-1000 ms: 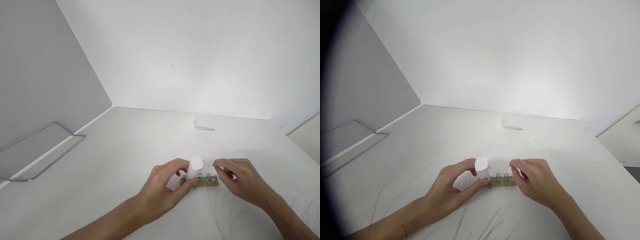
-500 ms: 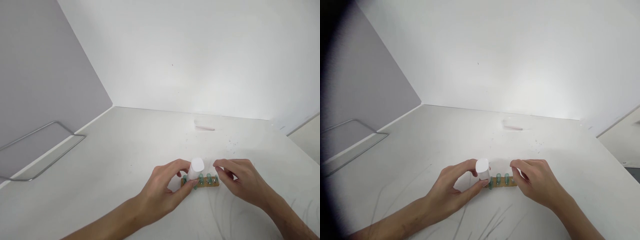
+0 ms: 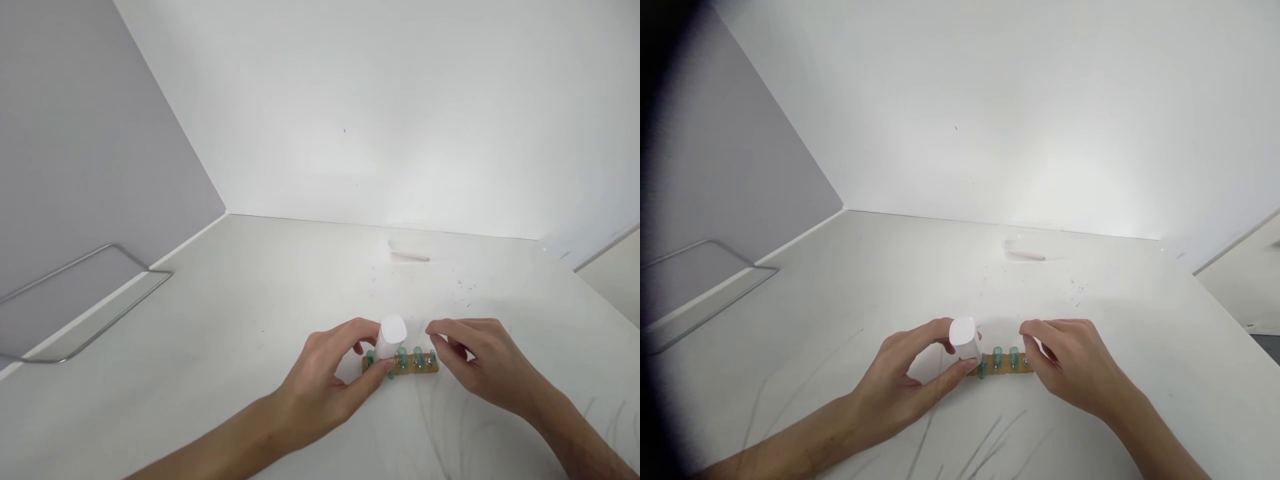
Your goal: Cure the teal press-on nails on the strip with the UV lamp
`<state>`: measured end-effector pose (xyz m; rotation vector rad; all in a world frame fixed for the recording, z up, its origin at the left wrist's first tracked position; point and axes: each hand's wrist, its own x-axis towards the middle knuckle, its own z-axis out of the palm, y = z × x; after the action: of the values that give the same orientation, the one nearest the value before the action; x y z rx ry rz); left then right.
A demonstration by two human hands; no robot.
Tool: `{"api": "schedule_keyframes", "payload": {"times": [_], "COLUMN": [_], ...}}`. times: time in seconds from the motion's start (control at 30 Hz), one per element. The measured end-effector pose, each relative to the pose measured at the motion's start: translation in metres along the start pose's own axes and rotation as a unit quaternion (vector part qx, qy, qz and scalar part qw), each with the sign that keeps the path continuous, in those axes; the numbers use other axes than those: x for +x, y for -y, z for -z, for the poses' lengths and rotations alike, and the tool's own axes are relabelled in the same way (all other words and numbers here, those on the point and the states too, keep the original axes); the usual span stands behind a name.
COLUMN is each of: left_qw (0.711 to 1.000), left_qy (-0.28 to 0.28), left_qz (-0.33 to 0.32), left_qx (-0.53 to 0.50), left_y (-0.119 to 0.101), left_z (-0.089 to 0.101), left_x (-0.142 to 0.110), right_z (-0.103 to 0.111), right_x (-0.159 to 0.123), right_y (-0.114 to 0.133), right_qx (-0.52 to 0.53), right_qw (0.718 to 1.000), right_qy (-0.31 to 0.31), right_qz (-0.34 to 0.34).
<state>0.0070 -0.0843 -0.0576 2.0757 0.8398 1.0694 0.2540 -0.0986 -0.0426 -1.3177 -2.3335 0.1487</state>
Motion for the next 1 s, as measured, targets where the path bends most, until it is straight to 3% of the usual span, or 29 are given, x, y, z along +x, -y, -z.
{"api": "schedule_keyframes", "payload": {"times": [1.0], "left_qw": [0.999], "left_qy": [0.026], "left_qz": [0.029], "left_qx": [-0.018], "left_y": [-0.0052], "left_z": [-0.0002], "left_x": [-0.0019], "right_z": [-0.0004], "right_x": [-0.0001], "right_y": [-0.0019], "right_qx": [0.015], "right_qw": [1.0], "right_qy": [0.014], "right_qz": [-0.013]}}
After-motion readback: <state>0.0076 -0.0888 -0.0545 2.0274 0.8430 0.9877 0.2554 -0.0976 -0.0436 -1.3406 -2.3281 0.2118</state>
